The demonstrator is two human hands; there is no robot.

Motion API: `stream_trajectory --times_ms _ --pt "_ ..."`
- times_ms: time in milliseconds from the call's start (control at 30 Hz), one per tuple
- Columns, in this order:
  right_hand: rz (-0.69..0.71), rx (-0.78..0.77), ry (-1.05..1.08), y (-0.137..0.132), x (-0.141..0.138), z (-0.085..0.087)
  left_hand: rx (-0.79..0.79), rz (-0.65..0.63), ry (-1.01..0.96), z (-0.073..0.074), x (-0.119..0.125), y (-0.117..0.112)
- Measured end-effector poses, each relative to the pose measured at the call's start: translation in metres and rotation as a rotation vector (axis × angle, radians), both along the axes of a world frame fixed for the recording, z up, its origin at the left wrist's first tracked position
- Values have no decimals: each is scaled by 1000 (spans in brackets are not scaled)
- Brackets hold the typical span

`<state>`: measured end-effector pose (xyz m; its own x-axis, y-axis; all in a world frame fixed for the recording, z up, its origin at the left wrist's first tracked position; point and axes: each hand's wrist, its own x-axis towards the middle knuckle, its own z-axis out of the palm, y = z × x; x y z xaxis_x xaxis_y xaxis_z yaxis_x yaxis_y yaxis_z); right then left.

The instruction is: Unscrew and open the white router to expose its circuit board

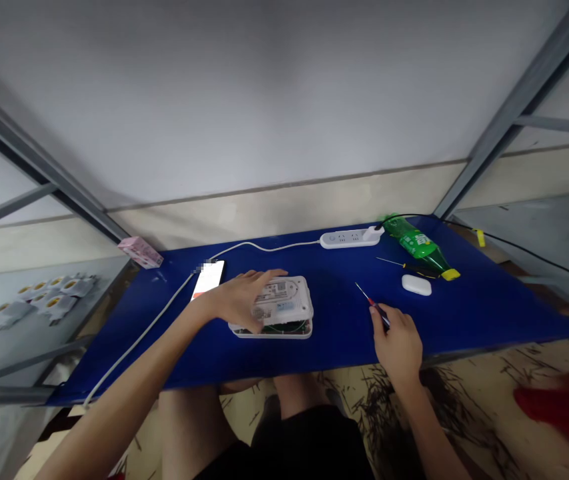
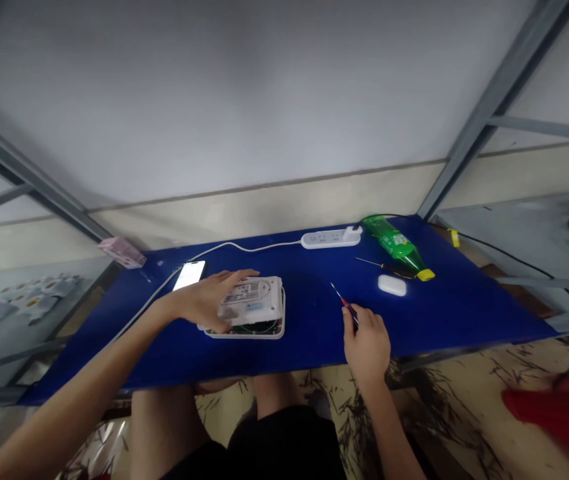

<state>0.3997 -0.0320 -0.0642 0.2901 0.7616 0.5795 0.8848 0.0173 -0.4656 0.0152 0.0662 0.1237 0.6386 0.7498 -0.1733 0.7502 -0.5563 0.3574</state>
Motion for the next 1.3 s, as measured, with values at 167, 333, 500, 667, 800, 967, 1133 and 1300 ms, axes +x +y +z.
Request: stream_trajectory --times_ms 167,333,500,667,800,967,1133,1300 --pt "1 8 -5 0 0 -2 -286 93 -136 15 -21 36" --pt "10 3 -31 -2 0 -1 -537 16 -144 21 -32 51" --pt "13 -42 -147 -2 -1 8 -763 43 -224 21 -37 44" --pt "-41 -106 -201 -2 -9 16 -894 113 -318 17 -43 37" --pt "-86 -129 -198 -3 -12 17 -956 74 -347 12 -52 36" --pt "-80 -130 -197 -1 -5 11 -824 71 -364 8 -59 34" --pt "-82 -100 -194 -2 -2 7 -667 141 -321 11 -53 28" --pt "-63 -93 -208 -2 1 3 -625 192 -320 13 -37 19"
